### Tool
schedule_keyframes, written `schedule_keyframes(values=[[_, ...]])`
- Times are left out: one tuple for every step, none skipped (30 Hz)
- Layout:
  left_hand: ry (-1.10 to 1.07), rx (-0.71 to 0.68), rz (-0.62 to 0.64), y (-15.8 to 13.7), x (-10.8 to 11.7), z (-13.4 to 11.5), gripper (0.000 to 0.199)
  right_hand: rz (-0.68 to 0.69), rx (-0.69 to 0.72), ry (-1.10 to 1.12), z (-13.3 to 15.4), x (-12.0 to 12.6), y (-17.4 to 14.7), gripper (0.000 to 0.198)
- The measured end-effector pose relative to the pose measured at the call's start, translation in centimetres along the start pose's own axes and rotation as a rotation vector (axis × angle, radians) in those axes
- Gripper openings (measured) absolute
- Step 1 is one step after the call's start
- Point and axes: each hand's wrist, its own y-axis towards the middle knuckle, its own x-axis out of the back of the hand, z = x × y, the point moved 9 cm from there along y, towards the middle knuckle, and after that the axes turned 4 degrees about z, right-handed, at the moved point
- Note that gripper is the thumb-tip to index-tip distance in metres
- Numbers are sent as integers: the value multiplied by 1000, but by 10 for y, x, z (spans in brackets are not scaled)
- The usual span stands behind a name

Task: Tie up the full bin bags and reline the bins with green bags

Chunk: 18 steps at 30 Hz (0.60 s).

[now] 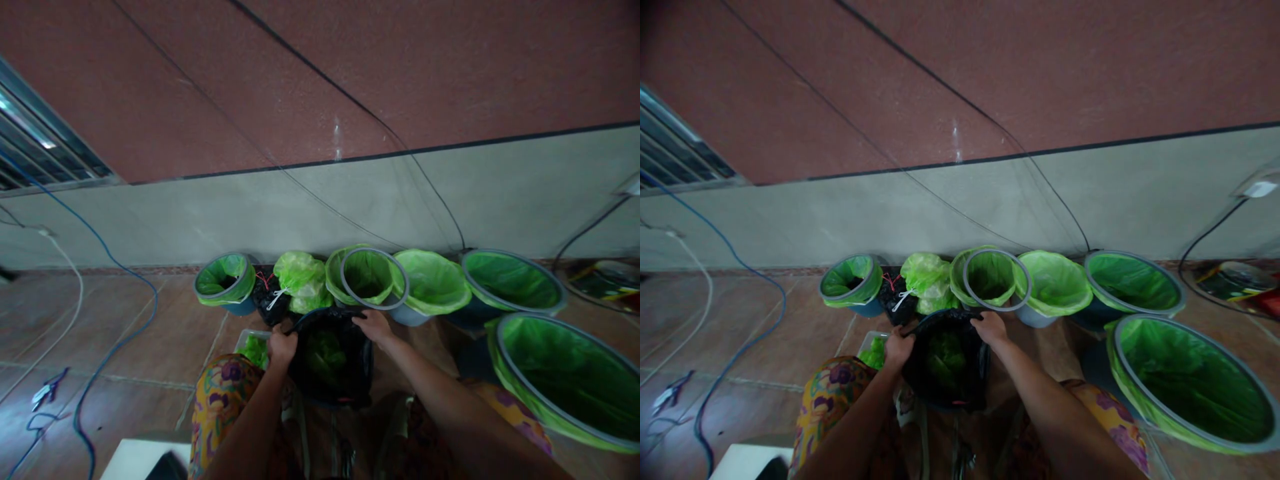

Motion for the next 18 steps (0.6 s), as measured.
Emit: schedule_keyframes(values=[[72, -32, 36, 0, -3, -7, 10, 10, -6, -13, 0, 0, 1, 23], [111, -58, 67, 0, -6, -12, 6, 14, 4, -12, 1, 1, 2, 23], [139, -86, 91, 0, -7, -17, 3, 11, 30, -10, 4, 3, 2, 24], [158, -117, 105, -1, -6, -21, 6, 2, 64, -11, 6, 6, 3, 27], [169, -143, 103, -2, -3, -24, 9, -17, 93, -20, 9, 10, 3, 29], [171, -160, 81, -4, 1, -25, 12, -45, 107, -37, 9, 14, 3, 31], [165, -167, 41, -5, 8, -25, 13, -79, 100, -53, 7, 18, 2, 33], [151, -160, -13, -7, 16, -24, 13, -113, 75, -62, 3, 23, 2, 34], [130, -144, -75, -9, 24, -22, 12, -143, 41, -59, -2, 28, 1, 35], [107, -120, -135, -11, 32, -18, 12, -168, 7, -48, -7, 32, 0, 36], [85, -93, -184, -13, 37, -14, 11, -187, -19, -34, -12, 36, 0, 37], [65, -68, -218, -14, 41, -11, 11, -202, -36, -21, -15, 39, -1, 37], [49, -47, -238, -16, 42, -8, 11, -215, -46, -15, -18, 42, -1, 37], [38, -31, -245, -16, 43, -5, 11, -225, -55, -16, -20, 45, -1, 38], [29, -14, -244, -17, 42, -3, 9, -231, -62, -25, -21, 47, -1, 38], [20, 6, -240, -17, 41, -1, 7, -228, -67, -39, -22, 47, -1, 37], [11, 30, -231, -17, 39, 1, 6, -212, -69, -57, -22, 46, -1, 35], [7, 53, -214, -18, 38, 4, 10, -186, -68, -74, -22, 44, -1, 33]])
